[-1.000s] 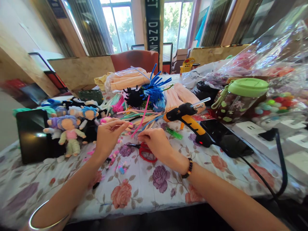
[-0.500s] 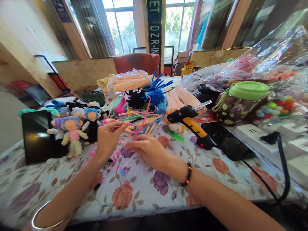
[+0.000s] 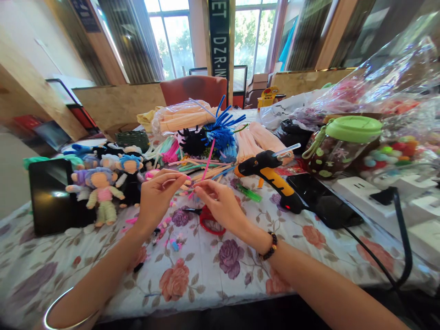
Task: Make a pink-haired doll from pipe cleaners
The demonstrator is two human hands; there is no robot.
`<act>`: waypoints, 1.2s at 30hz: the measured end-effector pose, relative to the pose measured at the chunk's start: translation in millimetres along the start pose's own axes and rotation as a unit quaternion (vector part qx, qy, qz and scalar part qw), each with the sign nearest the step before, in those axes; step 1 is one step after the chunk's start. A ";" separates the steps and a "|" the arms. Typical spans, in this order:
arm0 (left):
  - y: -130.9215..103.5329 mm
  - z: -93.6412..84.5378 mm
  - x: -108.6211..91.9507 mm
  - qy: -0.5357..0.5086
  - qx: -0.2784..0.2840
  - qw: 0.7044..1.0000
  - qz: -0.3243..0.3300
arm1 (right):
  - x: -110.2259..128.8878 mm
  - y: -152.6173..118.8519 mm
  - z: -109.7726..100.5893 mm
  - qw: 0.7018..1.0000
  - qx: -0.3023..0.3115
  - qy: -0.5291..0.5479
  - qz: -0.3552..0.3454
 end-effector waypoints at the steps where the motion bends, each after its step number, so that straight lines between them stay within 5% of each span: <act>1: -0.4 2.3 -2.8 0.002 0.011 1.000 0.006 | -3.0 1.0 1.3 0.998 0.010 0.050 0.023; 5: -3.4 11.3 -17.7 0.021 0.056 0.996 0.067 | -11.7 0.1 13.5 0.965 0.062 0.233 0.104; 9: -6.9 15.9 -24.2 0.040 0.081 0.990 0.110 | -16.5 -2.5 17.7 0.943 0.071 0.293 0.142; 13: -7.0 16.8 -23.5 0.036 0.084 0.990 0.104 | -18.0 -0.1 11.6 0.960 0.053 0.247 0.121; 18: -5.5 19.3 -15.0 0.030 0.097 0.994 0.049 | -4.6 1.9 -5.4 0.997 -0.022 0.067 0.020; 27: -11.4 35.1 0.7 0.023 0.180 0.983 -0.021 | 12.9 -7.4 -11.6 0.988 -0.090 -0.093 -0.088; 36: -11.3 36.4 -1.7 0.037 0.190 0.981 -0.011 | 4.3 -2.6 -8.7 0.998 -0.056 0.005 -0.027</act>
Point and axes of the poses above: each hand's wrist, its own y-axis towards the middle knuckle, its own z-axis out of the palm, x = y × z, the point moved 9 cm from there along y, towards the middle knuckle, and after that the axes turned 3 degrees about z, right-handed, at the moved point
